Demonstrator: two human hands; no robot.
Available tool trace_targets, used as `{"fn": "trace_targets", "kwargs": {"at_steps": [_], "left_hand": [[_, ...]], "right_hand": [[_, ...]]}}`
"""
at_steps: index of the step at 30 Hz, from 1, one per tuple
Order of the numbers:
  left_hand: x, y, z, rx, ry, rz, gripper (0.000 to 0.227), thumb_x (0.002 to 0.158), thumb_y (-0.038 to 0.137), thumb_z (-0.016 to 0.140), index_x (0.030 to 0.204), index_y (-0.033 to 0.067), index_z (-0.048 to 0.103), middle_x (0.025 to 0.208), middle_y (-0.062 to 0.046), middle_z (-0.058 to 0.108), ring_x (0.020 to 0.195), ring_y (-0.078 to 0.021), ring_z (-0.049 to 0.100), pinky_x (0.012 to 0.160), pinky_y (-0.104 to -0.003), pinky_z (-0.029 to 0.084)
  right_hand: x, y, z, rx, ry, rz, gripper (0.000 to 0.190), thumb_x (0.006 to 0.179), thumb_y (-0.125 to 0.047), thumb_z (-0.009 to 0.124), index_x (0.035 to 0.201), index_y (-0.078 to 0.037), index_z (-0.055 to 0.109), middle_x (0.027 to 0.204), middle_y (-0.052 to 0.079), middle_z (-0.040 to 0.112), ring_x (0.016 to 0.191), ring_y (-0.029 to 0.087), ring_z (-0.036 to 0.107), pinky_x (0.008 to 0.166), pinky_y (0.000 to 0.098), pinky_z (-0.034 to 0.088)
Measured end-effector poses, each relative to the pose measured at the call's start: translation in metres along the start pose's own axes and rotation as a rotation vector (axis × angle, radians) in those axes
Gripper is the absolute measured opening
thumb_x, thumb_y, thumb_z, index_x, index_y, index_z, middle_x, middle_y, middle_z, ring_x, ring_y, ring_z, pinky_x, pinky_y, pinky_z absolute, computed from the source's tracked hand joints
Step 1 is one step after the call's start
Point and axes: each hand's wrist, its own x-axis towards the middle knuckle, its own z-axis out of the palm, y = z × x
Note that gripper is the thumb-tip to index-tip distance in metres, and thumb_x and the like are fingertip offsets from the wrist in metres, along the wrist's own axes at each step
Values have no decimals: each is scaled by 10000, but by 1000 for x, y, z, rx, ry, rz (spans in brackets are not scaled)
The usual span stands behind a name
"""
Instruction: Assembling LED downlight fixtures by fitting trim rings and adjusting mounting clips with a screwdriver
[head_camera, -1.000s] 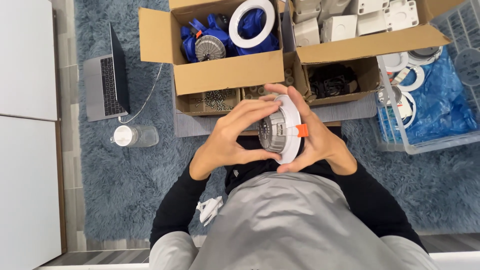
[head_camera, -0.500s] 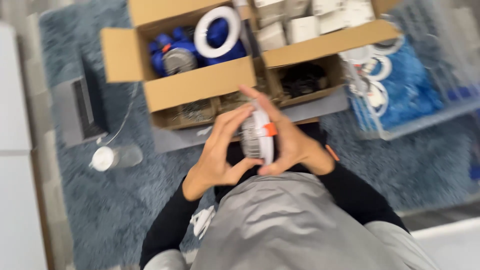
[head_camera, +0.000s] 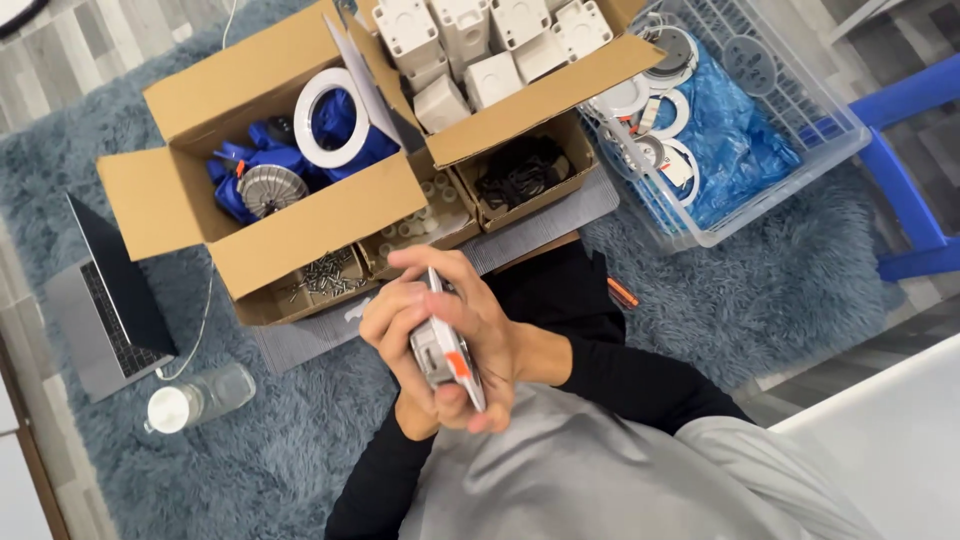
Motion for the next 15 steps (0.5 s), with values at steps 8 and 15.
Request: {"fn": "trace_targets", "kwargs": {"at_steps": [8,15], "left_hand": [[28,34,32,1360,-95,-359,1228,968,893,674,1663,-60,332,1489,-447,343,1449,-531,353,1264,-539,284],[52,57,53,2361,-195,-657,1190,912,743,656,1570,-189,317,1487,-300,383,1414,-480,337,1282,-539,230]], "right_hand": [[9,0,-10,12,-15,152,1076,1006,-814,492,1719,-27,320,1638,421,401,1488,646,464,1174,678,415],[-14,26,-36,162,68,232,1287,869,-847,640,1711,58,278,1679,387,382,1582,557,378,1248,629,363]]}}
